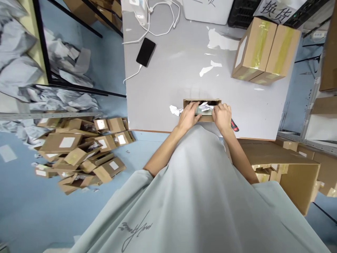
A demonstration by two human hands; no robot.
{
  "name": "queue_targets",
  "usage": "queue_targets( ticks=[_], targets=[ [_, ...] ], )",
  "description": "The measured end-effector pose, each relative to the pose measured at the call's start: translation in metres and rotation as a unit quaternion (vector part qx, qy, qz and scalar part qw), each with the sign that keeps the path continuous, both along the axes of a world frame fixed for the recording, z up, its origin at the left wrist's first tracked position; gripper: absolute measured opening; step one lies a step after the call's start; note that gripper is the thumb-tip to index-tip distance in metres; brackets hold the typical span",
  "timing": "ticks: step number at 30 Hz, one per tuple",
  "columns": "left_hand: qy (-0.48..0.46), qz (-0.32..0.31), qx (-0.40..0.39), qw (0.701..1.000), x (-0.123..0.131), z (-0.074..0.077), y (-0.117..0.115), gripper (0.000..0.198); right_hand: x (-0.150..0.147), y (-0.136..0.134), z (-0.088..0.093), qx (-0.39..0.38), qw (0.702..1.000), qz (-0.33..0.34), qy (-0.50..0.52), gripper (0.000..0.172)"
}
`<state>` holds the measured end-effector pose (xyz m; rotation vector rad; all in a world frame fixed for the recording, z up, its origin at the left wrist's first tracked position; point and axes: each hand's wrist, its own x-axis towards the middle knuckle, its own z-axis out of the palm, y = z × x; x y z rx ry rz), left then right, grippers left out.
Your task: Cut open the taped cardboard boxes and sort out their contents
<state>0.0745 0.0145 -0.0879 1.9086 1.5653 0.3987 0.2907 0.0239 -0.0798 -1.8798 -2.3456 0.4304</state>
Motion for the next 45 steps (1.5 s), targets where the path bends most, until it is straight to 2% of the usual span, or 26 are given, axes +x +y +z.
queue_targets(
  ticks=[2,4,6,8,11,14,17,19,22,24,26,28,31,36,40,45],
  targets=[
    [-0.046,0.023,0.029,0.998,-0.006,0.011,-0.014,0.064,-0.005,-0.014,0.018,0.0,1.0,0.01,0.019,0.035],
    [-0.071,0.038,0.043,0.996,-0.013,0.022,-0.026,0.047,-0.014,-0.024,0.031,-0.011,0.999,0.02,0.044,0.035],
    [-0.074,0.062,0.044,0.994,-0.024,0.03,-0.037,0.031,-0.027,-0.028,0.038,-0.025,0.996,0.038,0.07,0.036],
    [-0.067,0.101,0.05,0.991,-0.04,0.033,-0.045,0.025,-0.04,-0.028,0.04,-0.038,0.994,0.057,0.09,0.035],
    [-0.046,0.178,0.067,0.981,-0.074,0.022,-0.053,0.025,-0.052,-0.025,0.037,-0.054,0.992,0.068,0.096,0.033],
    [-0.015,0.25,0.052,0.967,-0.11,0.0,-0.055,0.026,-0.053,-0.024,0.032,-0.071,0.992,0.067,0.085,0.032],
    [0.013,0.264,-0.004,0.964,-0.132,-0.019,-0.051,0.037,-0.045,-0.027,0.028,-0.084,0.992,0.069,0.071,0.032],
    [0.016,0.243,-0.01,0.97,-0.131,-0.02,-0.046,0.05,-0.038,-0.028,0.024,-0.087,0.993,0.063,0.052,0.032],
    [-0.016,0.179,0.031,0.983,-0.108,-0.007,-0.036,0.053,-0.028,-0.025,0.013,-0.082,0.996,0.043,0.004,0.032],
    [-0.034,0.102,0.043,0.993,-0.081,0.002,-0.026,0.05,-0.023,-0.016,0.001,-0.075,0.996,0.045,-0.032,0.034],
    [-0.018,0.002,0.032,0.999,-0.052,0.005,-0.013,0.051,-0.021,-0.004,-0.012,-0.074,0.993,0.07,-0.062,0.037],
    [0.042,-0.083,-0.004,0.996,-0.027,0.0,0.0,0.052,-0.018,0.009,-0.025,-0.087,0.988,0.104,-0.08,0.038],
    [0.138,-0.136,-0.064,0.979,-0.006,-0.017,0.021,0.054,-0.01,0.027,-0.04,-0.11,0.979,0.145,-0.091,0.036],
    [0.162,-0.176,-0.055,0.969,-0.006,-0.038,0.044,0.071,0.005,0.043,-0.055,-0.093,0.972,0.196,-0.092,0.042],
    [0.175,-0.217,-0.045,0.959,-0.01,-0.045,0.053,0.074,0.009,0.051,-0.064,-0.076,0.967,0.221,-0.101,0.054],
    [0.208,-0.245,-0.023,0.947,-0.012,-0.054,0.057,0.073,0.01,0.053,-0.077,-0.073,0.967,0.23,-0.083,0.051]
  ],
)
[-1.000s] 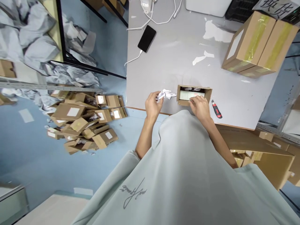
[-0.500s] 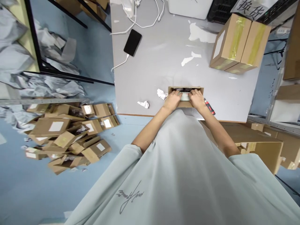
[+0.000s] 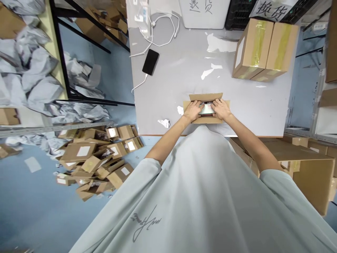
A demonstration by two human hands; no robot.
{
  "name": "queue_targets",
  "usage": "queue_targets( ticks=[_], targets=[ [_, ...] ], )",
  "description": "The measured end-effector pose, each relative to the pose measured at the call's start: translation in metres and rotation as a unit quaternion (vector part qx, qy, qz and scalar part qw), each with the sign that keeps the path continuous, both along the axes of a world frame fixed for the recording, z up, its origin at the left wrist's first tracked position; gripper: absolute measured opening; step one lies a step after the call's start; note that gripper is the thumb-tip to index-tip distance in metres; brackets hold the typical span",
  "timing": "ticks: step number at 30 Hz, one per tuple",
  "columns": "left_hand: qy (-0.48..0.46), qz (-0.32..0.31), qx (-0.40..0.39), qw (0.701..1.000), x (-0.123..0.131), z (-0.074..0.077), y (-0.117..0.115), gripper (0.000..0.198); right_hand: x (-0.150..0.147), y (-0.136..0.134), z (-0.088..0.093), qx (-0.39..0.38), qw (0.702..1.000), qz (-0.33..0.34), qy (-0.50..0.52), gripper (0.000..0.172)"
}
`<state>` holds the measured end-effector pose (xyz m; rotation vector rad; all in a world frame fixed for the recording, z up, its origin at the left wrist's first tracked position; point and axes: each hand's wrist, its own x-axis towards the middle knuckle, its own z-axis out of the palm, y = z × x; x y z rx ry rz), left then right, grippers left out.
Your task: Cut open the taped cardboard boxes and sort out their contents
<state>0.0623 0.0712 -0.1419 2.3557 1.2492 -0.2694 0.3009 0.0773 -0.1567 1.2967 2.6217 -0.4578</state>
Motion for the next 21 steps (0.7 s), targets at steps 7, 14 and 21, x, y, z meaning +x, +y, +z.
queue_targets(
  ticks=[7,14,21],
  targets=[
    [0.036,-0.011,0.015,0.999,0.009,-0.013,0.005,0.06,-0.004,0.006,-0.012,-0.01,1.0,0.012,-0.027,0.042],
    [-0.051,-0.034,0.023,0.998,-0.013,-0.007,0.011,0.072,0.011,0.011,0.018,-0.009,0.999,0.054,-0.003,0.05],
    [-0.216,-0.02,0.066,0.974,-0.044,0.019,-0.002,0.075,0.04,-0.01,0.049,0.006,0.984,0.04,0.172,0.04]
  ],
)
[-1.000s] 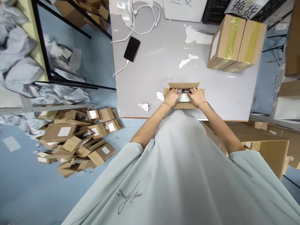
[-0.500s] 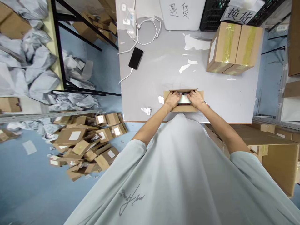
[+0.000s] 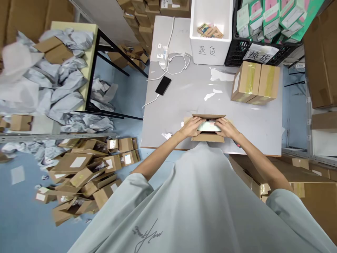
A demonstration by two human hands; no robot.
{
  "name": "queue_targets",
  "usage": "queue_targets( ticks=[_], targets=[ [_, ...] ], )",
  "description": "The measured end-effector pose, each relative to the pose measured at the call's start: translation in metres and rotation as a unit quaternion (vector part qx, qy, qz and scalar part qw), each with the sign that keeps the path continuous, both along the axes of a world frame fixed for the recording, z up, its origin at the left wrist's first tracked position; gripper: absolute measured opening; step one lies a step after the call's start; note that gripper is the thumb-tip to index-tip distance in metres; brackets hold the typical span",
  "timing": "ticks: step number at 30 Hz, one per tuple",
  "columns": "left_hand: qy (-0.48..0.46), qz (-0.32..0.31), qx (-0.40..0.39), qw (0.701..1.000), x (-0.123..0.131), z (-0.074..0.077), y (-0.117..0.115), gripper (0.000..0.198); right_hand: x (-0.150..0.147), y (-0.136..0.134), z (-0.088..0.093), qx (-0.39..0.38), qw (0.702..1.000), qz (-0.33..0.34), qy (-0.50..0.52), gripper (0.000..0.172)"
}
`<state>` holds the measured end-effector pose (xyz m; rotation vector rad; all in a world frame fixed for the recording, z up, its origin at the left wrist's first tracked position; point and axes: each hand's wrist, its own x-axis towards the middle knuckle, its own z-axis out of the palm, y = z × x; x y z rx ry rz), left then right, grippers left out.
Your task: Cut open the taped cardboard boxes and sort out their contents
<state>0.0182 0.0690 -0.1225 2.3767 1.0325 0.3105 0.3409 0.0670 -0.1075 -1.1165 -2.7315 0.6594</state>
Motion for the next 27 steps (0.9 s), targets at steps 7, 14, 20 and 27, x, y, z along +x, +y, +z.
queue_targets(
  ticks=[7,14,20,27],
  targets=[
    [-0.118,0.049,-0.016,0.992,-0.006,0.01,-0.014,0.069,-0.005,-0.023,-0.004,-0.059,0.991,-0.084,0.091,0.045],
    [-0.142,0.101,-0.075,0.982,-0.015,0.049,-0.027,0.064,-0.009,-0.029,0.032,-0.057,0.977,-0.107,0.173,0.047],
    [-0.239,0.189,-0.253,0.918,-0.027,0.096,-0.024,0.071,-0.017,-0.007,0.085,-0.047,0.922,-0.174,0.343,0.054],
    [-0.425,0.244,-0.355,0.796,-0.012,0.114,-0.023,0.08,-0.034,0.034,0.143,-0.02,0.867,-0.195,0.458,0.05]
  ],
)
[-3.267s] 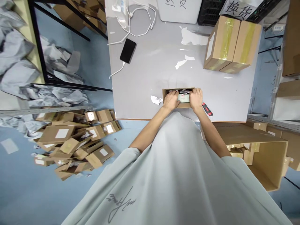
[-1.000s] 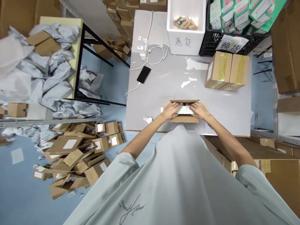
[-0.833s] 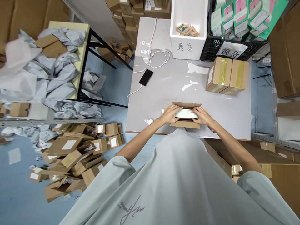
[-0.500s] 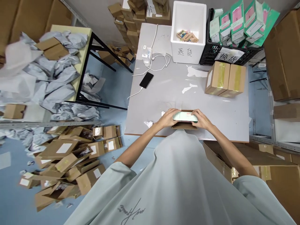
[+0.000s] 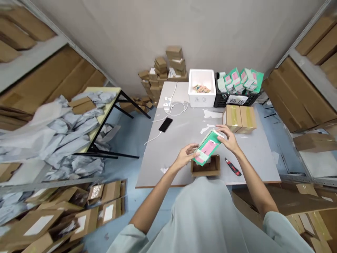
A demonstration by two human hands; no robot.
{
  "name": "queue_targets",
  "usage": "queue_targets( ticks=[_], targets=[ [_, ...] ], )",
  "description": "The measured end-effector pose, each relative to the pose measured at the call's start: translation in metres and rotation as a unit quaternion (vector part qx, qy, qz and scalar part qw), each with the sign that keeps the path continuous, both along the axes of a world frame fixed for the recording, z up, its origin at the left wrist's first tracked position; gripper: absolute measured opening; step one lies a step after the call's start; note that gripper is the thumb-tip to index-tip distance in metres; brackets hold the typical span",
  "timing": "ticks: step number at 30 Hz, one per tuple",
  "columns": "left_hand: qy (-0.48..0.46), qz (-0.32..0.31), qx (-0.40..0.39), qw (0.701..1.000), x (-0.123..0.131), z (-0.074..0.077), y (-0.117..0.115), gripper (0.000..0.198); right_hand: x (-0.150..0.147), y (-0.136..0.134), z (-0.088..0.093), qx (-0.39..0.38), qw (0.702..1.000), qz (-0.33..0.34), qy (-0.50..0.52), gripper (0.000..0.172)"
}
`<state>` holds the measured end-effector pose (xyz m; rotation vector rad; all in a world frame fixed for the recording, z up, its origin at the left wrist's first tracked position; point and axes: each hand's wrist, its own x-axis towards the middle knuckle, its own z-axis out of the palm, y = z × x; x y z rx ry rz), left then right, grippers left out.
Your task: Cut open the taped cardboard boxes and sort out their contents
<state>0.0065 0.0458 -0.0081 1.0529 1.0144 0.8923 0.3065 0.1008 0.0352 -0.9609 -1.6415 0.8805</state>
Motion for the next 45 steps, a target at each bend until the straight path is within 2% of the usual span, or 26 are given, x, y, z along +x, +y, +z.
queue_targets(
  ticks=[3,6,8,12,16,20,25,29,32,36,39,40,42,45],
  targets=[
    [-0.079,0.025,-0.063,0.995,0.009,0.007,-0.008,0.077,-0.008,0.007,0.017,0.017,1.0,0.022,-0.004,0.06],
    [-0.15,0.052,-0.109,0.981,0.015,0.016,-0.017,0.076,-0.017,0.011,0.027,-0.003,1.0,0.022,0.001,0.075],
    [-0.185,0.053,-0.13,0.973,0.018,0.02,-0.021,0.075,-0.023,0.013,0.032,-0.017,1.0,0.025,0.006,0.078],
    [-0.245,0.047,-0.161,0.955,0.018,0.02,-0.024,0.069,-0.031,0.019,0.041,-0.044,0.998,0.044,0.034,0.078],
    [-0.285,0.024,-0.201,0.937,0.011,0.015,-0.024,0.057,-0.039,0.024,0.042,-0.055,0.994,0.054,0.075,0.072],
    [-0.308,-0.015,-0.219,0.926,0.004,0.016,-0.026,0.059,-0.048,0.026,0.039,-0.047,0.992,0.06,0.096,0.068],
    [-0.311,-0.019,-0.206,0.928,0.003,0.028,-0.03,0.064,-0.056,0.022,0.041,-0.04,0.994,0.054,0.09,0.073],
    [-0.285,0.014,-0.173,0.943,0.007,0.043,-0.029,0.073,-0.059,0.018,0.043,-0.028,0.995,0.043,0.087,0.074],
    [-0.265,0.036,-0.147,0.952,0.01,0.053,-0.026,0.068,-0.059,0.016,0.04,-0.038,0.996,0.006,0.074,0.077],
    [-0.232,0.113,-0.133,0.957,0.017,0.06,-0.02,0.066,-0.06,0.01,0.037,-0.022,0.995,-0.087,0.047,0.072],
    [-0.184,0.187,-0.076,0.962,0.025,0.063,-0.016,0.068,-0.069,-0.003,0.035,-0.013,0.995,-0.096,0.017,0.063],
    [-0.163,0.209,-0.05,0.963,0.028,0.064,-0.016,0.068,-0.074,-0.008,0.033,-0.022,0.996,-0.091,0.009,0.065],
    [-0.111,0.243,0.002,0.964,0.036,0.066,-0.016,0.068,-0.086,-0.017,0.028,-0.046,0.995,-0.094,-0.004,0.08],
    [-0.042,0.266,0.085,0.959,0.045,0.069,-0.02,0.065,-0.099,-0.02,0.021,-0.056,0.989,-0.138,0.004,0.101]
  ],
)
